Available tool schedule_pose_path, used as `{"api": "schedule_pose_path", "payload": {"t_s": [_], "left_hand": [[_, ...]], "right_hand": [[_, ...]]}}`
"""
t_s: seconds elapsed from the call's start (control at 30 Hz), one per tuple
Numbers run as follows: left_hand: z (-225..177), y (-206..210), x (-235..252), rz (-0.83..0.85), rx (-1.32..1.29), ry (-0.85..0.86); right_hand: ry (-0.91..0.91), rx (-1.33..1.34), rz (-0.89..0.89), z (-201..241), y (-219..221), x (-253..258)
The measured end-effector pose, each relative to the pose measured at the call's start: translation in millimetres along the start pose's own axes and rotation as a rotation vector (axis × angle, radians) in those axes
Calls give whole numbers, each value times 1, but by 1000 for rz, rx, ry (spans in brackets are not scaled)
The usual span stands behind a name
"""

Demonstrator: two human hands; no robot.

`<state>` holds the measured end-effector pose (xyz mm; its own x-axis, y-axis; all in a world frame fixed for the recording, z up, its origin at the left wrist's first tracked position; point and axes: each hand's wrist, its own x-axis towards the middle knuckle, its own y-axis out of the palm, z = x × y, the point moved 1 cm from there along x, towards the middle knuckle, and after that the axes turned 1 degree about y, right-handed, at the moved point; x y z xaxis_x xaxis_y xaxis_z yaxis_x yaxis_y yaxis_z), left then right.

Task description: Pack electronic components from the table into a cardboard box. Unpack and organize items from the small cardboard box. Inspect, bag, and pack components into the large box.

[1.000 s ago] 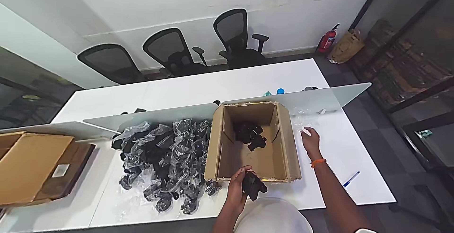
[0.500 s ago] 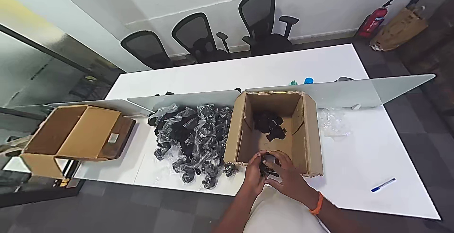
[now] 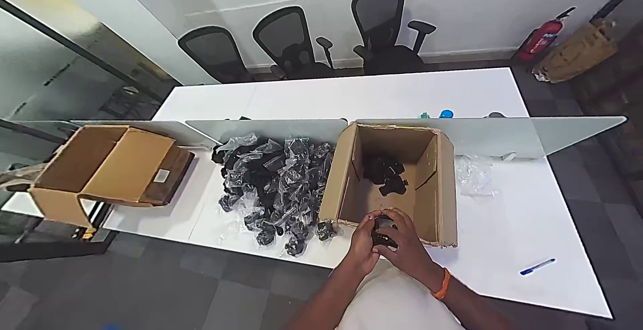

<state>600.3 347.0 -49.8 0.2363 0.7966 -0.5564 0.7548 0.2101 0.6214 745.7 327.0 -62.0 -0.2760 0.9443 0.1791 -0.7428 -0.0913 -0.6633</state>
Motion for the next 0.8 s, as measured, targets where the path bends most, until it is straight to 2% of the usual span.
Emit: {"api": "schedule_pose_path", "payload": {"t_s": [0.33,0.47,0.6,0.7,0.8], "left_hand": [[3,-5,-2,-5,49,59],[0,-4,-6,45,-8,62],[-4,-5,-10,217,-22,74],[-6,-6,-12,281,69,85],[-6,-4,-12,266,164,113]], "right_hand": [[-72,-182,157,0,-4,12],[-109,-186,51,-3,-3,14],[-122,-45,-98,-11,-1,11],[-53,103,-152,-11,-2,10],[66,221,-196,-7,1,10]]}}
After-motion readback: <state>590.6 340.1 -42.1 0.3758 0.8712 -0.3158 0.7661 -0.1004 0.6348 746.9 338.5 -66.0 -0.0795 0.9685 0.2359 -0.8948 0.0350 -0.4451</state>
